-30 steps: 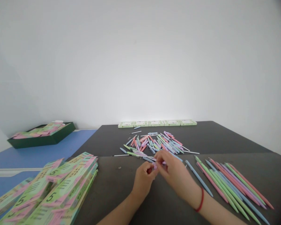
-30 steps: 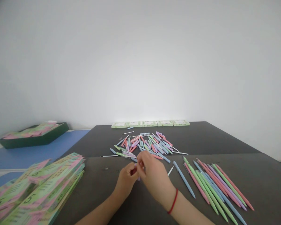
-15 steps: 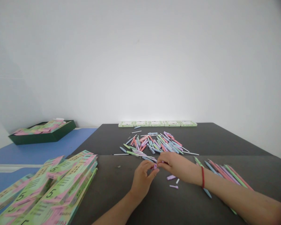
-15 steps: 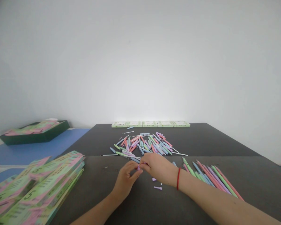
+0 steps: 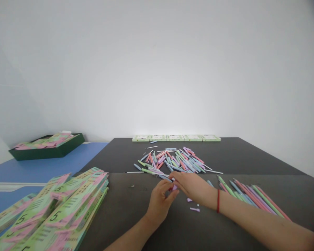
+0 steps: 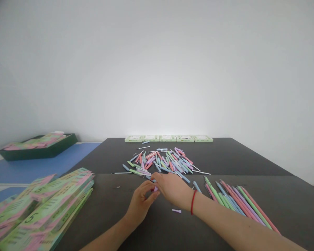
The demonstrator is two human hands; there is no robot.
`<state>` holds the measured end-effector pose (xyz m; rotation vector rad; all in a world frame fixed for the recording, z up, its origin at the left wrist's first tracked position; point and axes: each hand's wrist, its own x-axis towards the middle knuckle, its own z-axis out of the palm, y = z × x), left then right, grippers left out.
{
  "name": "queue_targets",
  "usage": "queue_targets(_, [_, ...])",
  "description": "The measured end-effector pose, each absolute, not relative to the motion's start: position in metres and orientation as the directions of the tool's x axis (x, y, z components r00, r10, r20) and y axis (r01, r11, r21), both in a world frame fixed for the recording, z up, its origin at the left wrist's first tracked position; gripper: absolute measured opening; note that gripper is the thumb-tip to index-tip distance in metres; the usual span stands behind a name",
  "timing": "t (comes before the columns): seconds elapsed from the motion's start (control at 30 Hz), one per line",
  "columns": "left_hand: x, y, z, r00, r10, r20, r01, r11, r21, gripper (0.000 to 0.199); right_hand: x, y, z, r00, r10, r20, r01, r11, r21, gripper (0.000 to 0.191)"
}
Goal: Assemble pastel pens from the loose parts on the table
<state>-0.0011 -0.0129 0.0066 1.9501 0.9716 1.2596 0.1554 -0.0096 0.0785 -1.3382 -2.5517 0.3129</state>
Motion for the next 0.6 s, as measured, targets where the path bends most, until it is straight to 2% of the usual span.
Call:
queue_targets(0.2, [-0.001, -0.012, 0.008, 0.267, 0.853, 0.449, 0.215, -0.507, 0.835, 0.014, 0.157, -0.017, 0.085, -0.551, 0.824, 0.13, 0.776, 0.564, -0.281, 0.035])
queue_targets(0.4, [-0.002, -0.012, 0.006, 0.234, 0.892, 0.387, 0.125, -0.422, 0.898, 0.019, 0.169, -0.014, 0.09, -0.477, 0.855, 0.202, 0.776, 0.518, -0.36, 0.026])
queue_targets(0.6, [0.001, -0.01, 0.001, 0.173, 0.94, 0.293, -0.082, -0.283, 0.956, 0.031, 0.17, 0.013, 0.079, -0.389, 0.916, 0.098, 0.857, 0.399, -0.325, 0.02])
